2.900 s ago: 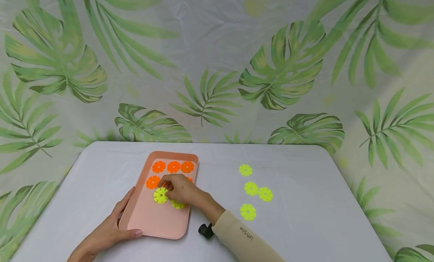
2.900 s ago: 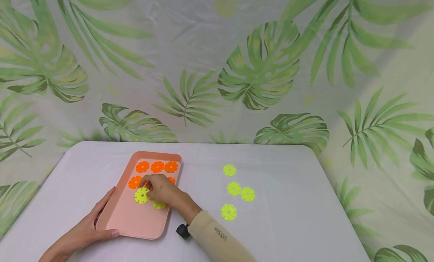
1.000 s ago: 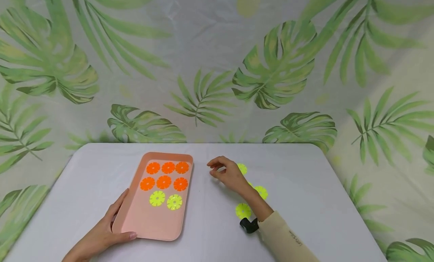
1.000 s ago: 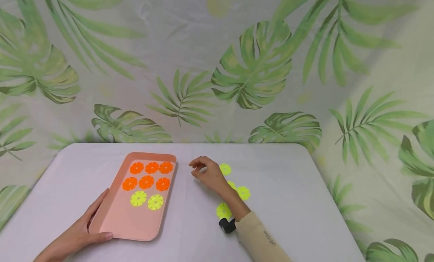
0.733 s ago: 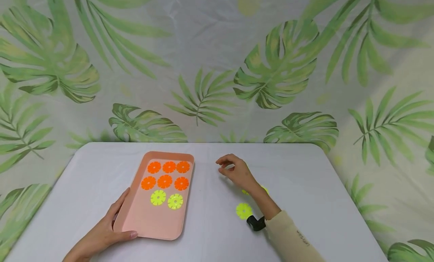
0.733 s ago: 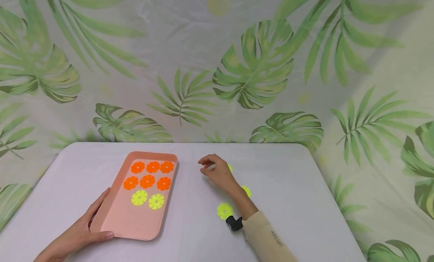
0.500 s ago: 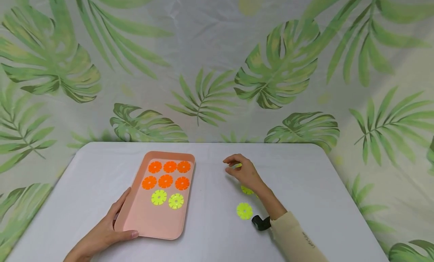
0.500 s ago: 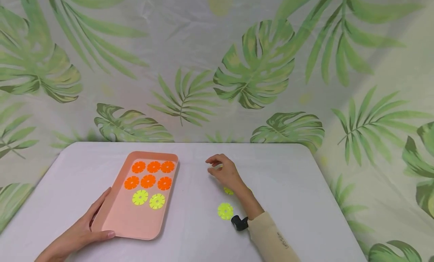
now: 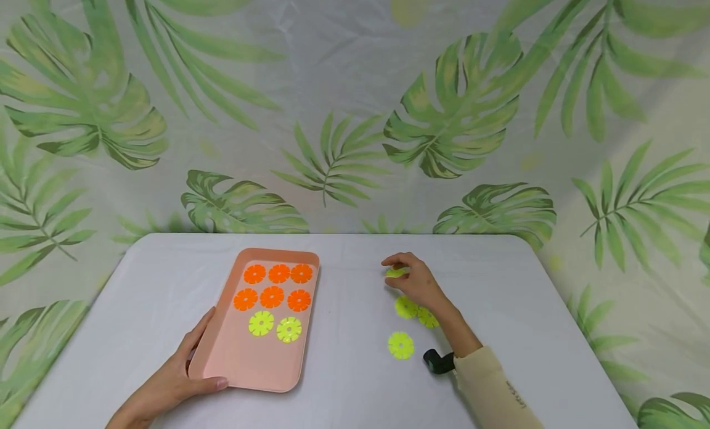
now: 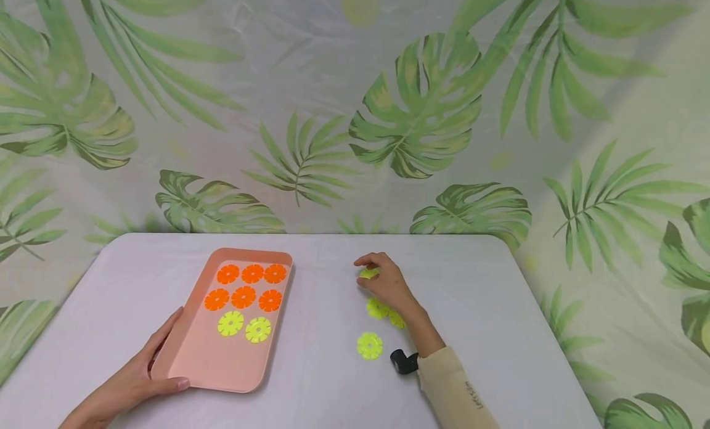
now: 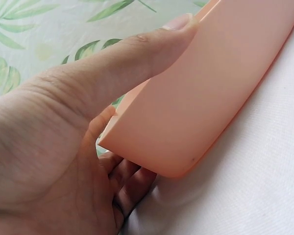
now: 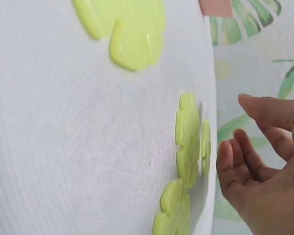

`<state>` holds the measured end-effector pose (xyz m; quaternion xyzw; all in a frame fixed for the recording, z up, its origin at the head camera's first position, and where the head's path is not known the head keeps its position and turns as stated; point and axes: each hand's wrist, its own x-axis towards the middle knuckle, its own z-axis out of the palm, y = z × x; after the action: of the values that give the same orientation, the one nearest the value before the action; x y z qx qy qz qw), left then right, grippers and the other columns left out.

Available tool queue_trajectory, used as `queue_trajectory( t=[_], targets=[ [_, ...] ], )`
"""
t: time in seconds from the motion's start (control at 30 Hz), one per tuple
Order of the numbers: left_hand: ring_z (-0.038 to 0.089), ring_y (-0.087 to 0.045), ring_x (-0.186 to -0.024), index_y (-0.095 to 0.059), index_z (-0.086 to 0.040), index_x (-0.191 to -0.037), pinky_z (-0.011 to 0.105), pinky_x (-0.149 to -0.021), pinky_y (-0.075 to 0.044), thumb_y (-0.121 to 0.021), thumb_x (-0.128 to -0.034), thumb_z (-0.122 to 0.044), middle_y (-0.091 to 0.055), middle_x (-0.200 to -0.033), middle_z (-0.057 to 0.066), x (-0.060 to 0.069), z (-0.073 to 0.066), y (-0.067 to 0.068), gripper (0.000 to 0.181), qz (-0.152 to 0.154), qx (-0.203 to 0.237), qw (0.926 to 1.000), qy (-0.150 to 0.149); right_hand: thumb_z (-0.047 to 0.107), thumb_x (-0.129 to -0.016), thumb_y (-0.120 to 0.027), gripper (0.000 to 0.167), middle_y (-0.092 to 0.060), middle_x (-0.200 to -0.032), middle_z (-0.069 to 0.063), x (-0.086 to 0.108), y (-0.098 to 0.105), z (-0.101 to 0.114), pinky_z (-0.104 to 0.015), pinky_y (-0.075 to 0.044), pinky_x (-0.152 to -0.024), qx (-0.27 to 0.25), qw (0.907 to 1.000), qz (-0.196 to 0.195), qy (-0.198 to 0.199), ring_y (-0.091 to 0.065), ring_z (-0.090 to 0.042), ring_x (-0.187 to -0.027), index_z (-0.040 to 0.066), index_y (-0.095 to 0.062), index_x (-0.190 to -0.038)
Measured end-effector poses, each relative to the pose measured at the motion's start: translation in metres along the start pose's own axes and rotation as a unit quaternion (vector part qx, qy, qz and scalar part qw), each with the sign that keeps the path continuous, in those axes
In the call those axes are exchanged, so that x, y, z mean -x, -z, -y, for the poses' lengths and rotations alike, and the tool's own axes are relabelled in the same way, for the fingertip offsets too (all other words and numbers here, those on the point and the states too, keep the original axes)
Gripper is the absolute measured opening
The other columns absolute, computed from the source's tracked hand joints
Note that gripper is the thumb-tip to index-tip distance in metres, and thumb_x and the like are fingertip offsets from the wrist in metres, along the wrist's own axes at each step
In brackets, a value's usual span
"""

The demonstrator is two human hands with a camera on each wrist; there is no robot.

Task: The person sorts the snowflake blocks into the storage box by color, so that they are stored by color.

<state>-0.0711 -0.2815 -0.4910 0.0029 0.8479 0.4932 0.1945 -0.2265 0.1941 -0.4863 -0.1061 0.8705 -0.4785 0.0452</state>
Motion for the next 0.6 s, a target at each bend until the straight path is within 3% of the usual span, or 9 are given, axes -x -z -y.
queue_trajectory(
  t=[0.2, 0.43, 0.6],
  targets=[
    [0.019, -0.030, -0.139, 0.002, -0.053, -0.163, 0.046, -0.104, -0.036, -0.084, -0.0861, -0.026, -0.009, -0.174, 0.013, 0.002, -0.001, 0.001, 0.119, -0.007, -0.011, 0.9999, 0.004, 0.004, -0.092, -0.077, 0.036, -0.059, -0.133, -0.015, 0.002, 0.006, -0.006, -0.048, -0.050, -0.101, 0.014, 0.9998, -0.003, -0.010, -0.056, -0.034, -0.124, 0.007, -0.071, -0.127],
    [0.034, -0.025, -0.145, 0.002, -0.053, -0.163, 0.050, -0.105, -0.035, -0.085, -0.0853, -0.025, -0.008, -0.173, 0.015, 0.002, -0.002, 0.000, 0.120, -0.006, -0.002, 1.0000, 0.004, 0.001, -0.090, -0.078, 0.039, -0.054, -0.138, -0.020, 0.000, 0.011, -0.015, -0.051, -0.051, -0.100, 0.032, 0.9989, -0.016, -0.029, -0.055, -0.038, -0.128, 0.006, -0.070, -0.128],
    [0.042, -0.020, -0.148, 0.001, -0.051, -0.164, 0.066, -0.110, -0.029, -0.085, -0.0839, -0.021, -0.004, -0.173, 0.019, 0.000, 0.000, -0.001, 0.122, -0.004, 0.018, 0.9998, 0.001, 0.001, -0.089, -0.079, 0.042, -0.055, -0.136, -0.022, -0.002, 0.011, -0.020, -0.051, -0.050, -0.101, 0.048, 0.9980, -0.019, -0.035, -0.055, -0.040, -0.127, 0.003, -0.069, -0.130]
  ],
)
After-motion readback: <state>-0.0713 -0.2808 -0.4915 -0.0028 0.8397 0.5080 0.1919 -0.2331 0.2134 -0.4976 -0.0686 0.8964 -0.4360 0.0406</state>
